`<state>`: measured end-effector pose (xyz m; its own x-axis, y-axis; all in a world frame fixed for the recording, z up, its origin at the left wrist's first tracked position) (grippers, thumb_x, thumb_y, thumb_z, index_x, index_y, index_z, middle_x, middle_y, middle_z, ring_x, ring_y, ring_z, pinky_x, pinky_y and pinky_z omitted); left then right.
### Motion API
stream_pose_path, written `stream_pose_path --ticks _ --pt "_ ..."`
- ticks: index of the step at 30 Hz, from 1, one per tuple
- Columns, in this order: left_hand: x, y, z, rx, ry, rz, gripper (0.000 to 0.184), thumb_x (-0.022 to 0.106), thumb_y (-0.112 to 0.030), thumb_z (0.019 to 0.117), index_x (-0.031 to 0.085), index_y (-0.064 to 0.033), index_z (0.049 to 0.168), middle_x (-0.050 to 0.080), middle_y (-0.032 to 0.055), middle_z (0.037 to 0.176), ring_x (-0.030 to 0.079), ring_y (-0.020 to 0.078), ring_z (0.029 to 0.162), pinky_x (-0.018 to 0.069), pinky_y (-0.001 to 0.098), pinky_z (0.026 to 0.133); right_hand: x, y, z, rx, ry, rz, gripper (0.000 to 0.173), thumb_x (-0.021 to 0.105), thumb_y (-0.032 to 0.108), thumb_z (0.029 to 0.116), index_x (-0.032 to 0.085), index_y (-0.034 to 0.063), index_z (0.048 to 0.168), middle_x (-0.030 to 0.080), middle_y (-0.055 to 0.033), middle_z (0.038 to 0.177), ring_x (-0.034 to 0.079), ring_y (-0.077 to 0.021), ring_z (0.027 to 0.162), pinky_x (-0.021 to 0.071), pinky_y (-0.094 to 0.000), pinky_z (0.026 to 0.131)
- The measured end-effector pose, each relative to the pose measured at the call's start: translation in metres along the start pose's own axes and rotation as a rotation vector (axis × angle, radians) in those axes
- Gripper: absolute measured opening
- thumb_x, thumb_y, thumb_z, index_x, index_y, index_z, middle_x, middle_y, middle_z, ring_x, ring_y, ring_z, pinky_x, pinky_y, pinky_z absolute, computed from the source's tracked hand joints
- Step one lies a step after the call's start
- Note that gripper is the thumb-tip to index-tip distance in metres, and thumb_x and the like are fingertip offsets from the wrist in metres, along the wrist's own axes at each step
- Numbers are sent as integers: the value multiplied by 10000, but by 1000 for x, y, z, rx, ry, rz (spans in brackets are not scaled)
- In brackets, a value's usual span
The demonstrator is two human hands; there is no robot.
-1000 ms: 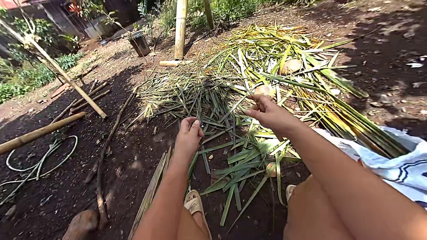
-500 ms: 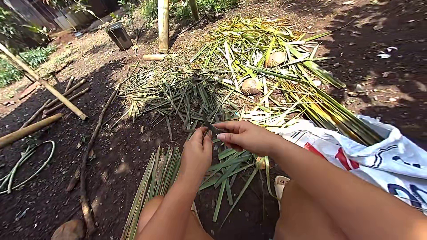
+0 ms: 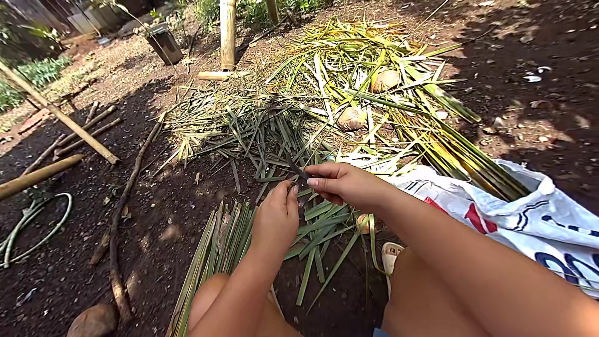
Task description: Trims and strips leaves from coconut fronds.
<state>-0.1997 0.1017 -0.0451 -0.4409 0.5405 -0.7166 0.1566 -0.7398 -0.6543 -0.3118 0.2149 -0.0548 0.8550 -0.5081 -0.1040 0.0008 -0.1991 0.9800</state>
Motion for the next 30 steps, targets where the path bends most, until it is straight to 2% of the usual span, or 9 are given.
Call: stream_pose_path --ticks 6,10,16,19,22,25,27,30 --pt "-1 2 -3 -7 8 25 332 466 -307 1090 686 -82 1197 688 17 865 658 104 741 560 301 718 -30 3 1 -10 -167 82 337 534 153 1076 596 87 1400 544 -4 714 460 -45 531 396 -174 493" --pt "0 4 -7 13 15 50 334 459 -312 1090 690 -86 1173 670 1 830 638 96 713 547 288 690 -68 -1 0 -31 -304 256 329 489 174 1090 574 123 1404 515 9 714 450 -45 490 414 -178 438" --pt "-1 3 -17 69 6 125 344 457 -311 1085 700 -83 1171 696 27 851 669 126 747 569 314 715 -111 2 -6 -69 -332 427 315 393 178 1107 560 143 1371 479 46 681 453 -33 479 430 -180 447" --pt "-2 6 -19 84 10 152 345 459 -301 1083 703 -72 1163 699 37 844 673 137 731 574 325 699 -138 -3 -12 -74 -454 458 280 386 199 1112 556 178 1333 462 64 677 428 -21 471 410 -173 440" --pt "-3 13 -20 26 56 90 338 445 -311 1086 699 -99 1152 655 -19 779 619 82 677 534 278 654 -163 -9 -16 -104 -543 510 270 384 236 1116 541 205 1332 446 78 673 410 -20 466 400 -174 440" --pt "0 20 -19 -77 124 -121 293 458 -282 1084 702 -122 1110 616 -105 705 559 -9 609 473 181 590 -133 -4 -12 -153 -386 481 284 392 215 1112 552 156 1340 496 46 680 466 -31 472 452 -182 446" --pt "5 24 -18 -172 188 -331 272 458 -225 1089 694 -90 1115 602 -93 684 477 -2 530 392 171 507 -86 -7 -4 -121 -226 391 307 444 212 1086 582 142 1352 528 7 678 481 -44 466 461 -191 443" --pt "11 26 -16 -279 232 -612 272 432 -162 1097 673 -36 1105 585 -56 659 387 -6 459 311 154 432 -18 -12 3 15 32 294 312 510 145 1078 568 60 1373 569 -34 742 535 -72 546 481 -191 509"
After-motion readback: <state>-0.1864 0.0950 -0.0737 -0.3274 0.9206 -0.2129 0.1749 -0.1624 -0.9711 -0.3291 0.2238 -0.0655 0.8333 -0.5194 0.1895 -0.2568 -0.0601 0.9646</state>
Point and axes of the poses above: each hand's wrist, its own z-axis towards the middle knuckle, its own x-axis out of the palm, y = z × x, the point moved 7 cm from there along z, towards the middle knuckle
